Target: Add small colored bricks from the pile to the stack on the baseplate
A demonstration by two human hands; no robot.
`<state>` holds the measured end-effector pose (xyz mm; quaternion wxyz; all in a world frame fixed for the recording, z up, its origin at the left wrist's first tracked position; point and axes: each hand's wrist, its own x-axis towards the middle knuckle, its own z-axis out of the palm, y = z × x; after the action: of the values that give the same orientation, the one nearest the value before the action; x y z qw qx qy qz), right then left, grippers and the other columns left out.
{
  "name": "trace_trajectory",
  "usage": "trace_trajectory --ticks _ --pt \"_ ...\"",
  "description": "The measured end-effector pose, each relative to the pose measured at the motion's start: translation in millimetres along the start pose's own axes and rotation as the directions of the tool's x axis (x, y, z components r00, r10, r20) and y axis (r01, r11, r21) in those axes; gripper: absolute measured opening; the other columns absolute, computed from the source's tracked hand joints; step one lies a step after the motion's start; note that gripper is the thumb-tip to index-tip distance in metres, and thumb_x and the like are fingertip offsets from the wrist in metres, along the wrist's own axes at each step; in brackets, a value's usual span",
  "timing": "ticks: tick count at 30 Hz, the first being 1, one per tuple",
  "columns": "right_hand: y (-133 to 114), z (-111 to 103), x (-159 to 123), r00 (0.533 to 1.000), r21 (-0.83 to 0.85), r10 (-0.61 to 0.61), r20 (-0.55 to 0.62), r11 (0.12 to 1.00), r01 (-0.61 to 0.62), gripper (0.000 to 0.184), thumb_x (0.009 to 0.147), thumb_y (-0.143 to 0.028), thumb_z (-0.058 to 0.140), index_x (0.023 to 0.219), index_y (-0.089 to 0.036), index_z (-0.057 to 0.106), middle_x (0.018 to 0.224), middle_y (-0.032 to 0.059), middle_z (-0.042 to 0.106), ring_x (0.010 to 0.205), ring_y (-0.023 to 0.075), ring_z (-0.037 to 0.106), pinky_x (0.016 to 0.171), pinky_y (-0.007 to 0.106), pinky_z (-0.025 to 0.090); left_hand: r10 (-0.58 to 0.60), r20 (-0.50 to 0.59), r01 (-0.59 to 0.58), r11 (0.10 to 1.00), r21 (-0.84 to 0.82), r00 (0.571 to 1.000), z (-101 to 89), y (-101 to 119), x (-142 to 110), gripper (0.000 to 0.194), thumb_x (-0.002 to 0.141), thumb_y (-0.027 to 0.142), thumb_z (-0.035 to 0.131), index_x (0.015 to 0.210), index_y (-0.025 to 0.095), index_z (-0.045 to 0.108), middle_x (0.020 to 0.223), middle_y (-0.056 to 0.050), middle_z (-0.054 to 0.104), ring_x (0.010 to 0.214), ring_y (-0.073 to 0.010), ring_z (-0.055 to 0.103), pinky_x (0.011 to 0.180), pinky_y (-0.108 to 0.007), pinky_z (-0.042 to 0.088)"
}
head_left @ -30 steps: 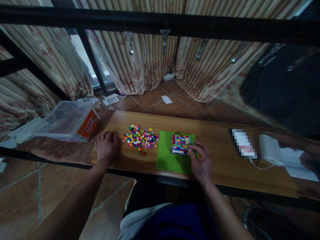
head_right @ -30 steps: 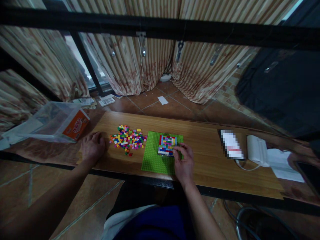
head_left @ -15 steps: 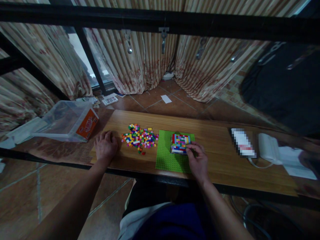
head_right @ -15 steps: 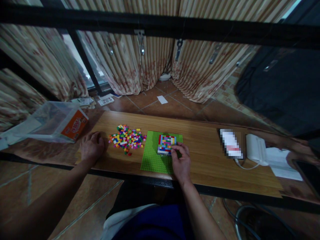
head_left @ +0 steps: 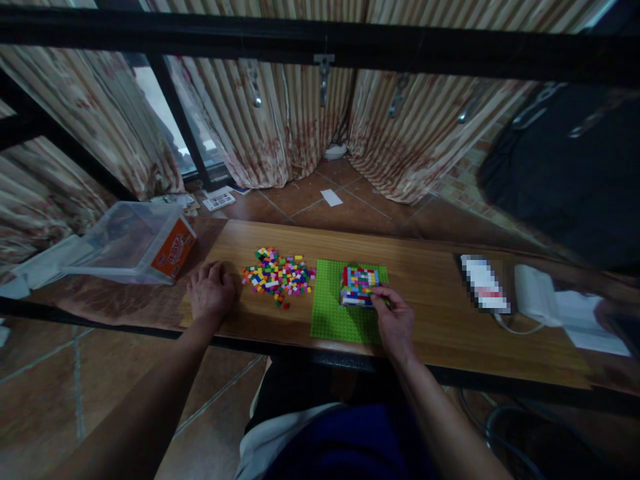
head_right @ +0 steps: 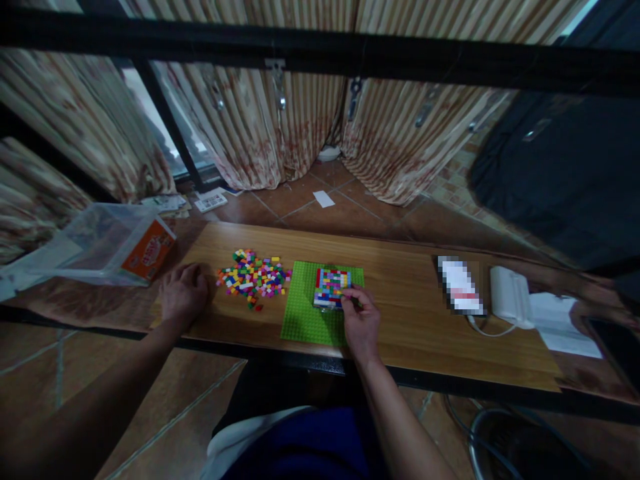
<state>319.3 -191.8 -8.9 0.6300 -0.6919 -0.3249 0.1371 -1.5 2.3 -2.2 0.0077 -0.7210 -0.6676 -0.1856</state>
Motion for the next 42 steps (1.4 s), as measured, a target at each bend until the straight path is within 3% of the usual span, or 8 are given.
trace_trajectory --ticks 7,12,16,19,22,31,42 --pt "3.0 -7.2 -2.2 1.0 -0.021 0.006 0.012 1.0 -0.006 0.026 0.079 -0.039 0.064 0.094 -0.019 0.07 0.101 0.0079 0.069 0.094 0.0206 0.063 0.087 0.04 0.048 -0.002 0.005 0.002 1.0 -0.012 1.0 -2.7 2.0 -1.0 0.04 0.09 0.03 0.043 0.125 0.018 0.06 0.132 -0.013 0.057 0.123 -0.0337 0.047 0.105 -0.048 0.035" --pt "-17.5 -8.8 -16.2 0.986 -0.147 -0.161 -0.046 0.977 0.152 0.023 0.083 -0.039 0.062 0.092 -0.02 0.069 0.101 0.0071 0.066 0.093 0.0194 0.063 0.082 0.036 0.05 -0.016 0.004 0.016 1.0 -0.022 1.0 -1.6 1.8 -1.4 0.04 0.09 0.029 0.044 0.125 0.017 0.06 0.132 -0.013 0.057 0.123 -0.0338 0.047 0.105 -0.049 0.035" --pt "-42.0 11.3 -37.9 0.951 -0.183 -0.237 0.2 0.944 0.274 0.017 0.088 -0.033 0.057 0.095 -0.023 0.068 0.097 0.0048 0.067 0.087 0.0176 0.063 0.079 0.034 0.05 -0.016 0.012 0.016 1.0 -0.018 1.0 -1.6 1.7 -3.2 0.041 0.091 0.028 0.043 0.126 0.016 0.059 0.132 -0.014 0.058 0.121 -0.0332 0.048 0.103 -0.048 0.036" --pt "-50.4 35.7 -55.2 0.871 -0.192 -0.255 0.42 0.913 0.36 0.017 0.091 -0.028 0.052 0.097 -0.024 0.067 0.094 0.0037 0.068 0.087 0.0184 0.063 0.081 0.034 0.05 -0.011 0.014 0.011 1.0 -0.022 1.0 -2.3 1.7 -4.1 0.039 0.091 0.028 0.044 0.125 0.017 0.06 0.132 -0.013 0.058 0.121 -0.0329 0.048 0.103 -0.047 0.036" --pt "-48.9 61.5 -66.8 0.807 -0.204 -0.267 0.527 0.882 0.425 0.018 0.091 -0.024 0.05 0.096 -0.023 0.067 0.091 0.0039 0.068 0.09 0.0202 0.062 0.084 0.036 0.048 -0.015 0.023 0.015 1.0 -0.027 1.0 -3.0 2.0 -4.3 0.038 0.091 0.027 0.044 0.125 0.017 0.06 0.132 -0.013 0.058 0.123 -0.0332 0.048 0.103 -0.048 0.036" --pt "-40.9 113.6 -64.6 0.718 -0.319 -0.241 0.653 0.772 0.55 0.018 0.089 -0.019 0.051 0.096 -0.019 0.068 0.093 0.0077 0.065 0.09 0.0227 0.056 0.083 0.035 0.044 -0.002 0.001 0.002 1.0 0.014 1.0 0.2 0.4 -3.9 0.038 0.092 0.028 0.043 0.124 0.018 0.06 0.131 -0.011 0.059 0.12 -0.0318 0.05 0.102 -0.047 0.038" --pt "-38.8 126.5 -65.2 0.71 -0.399 -0.227 0.667 0.696 0.597 0.013 0.089 -0.021 0.053 0.087 -0.02 0.066 0.092 0.0084 0.062 0.089 0.0236 0.054 0.08 0.036 0.042 0.005 -0.012 -0.005 1.0 0.0 1.0 1.7 -1.3 -3.1 0.039 0.092 0.028 0.044 0.125 0.018 0.06 0.131 -0.011 0.059 0.12 -0.0319 0.05 0.101 -0.047 0.038"
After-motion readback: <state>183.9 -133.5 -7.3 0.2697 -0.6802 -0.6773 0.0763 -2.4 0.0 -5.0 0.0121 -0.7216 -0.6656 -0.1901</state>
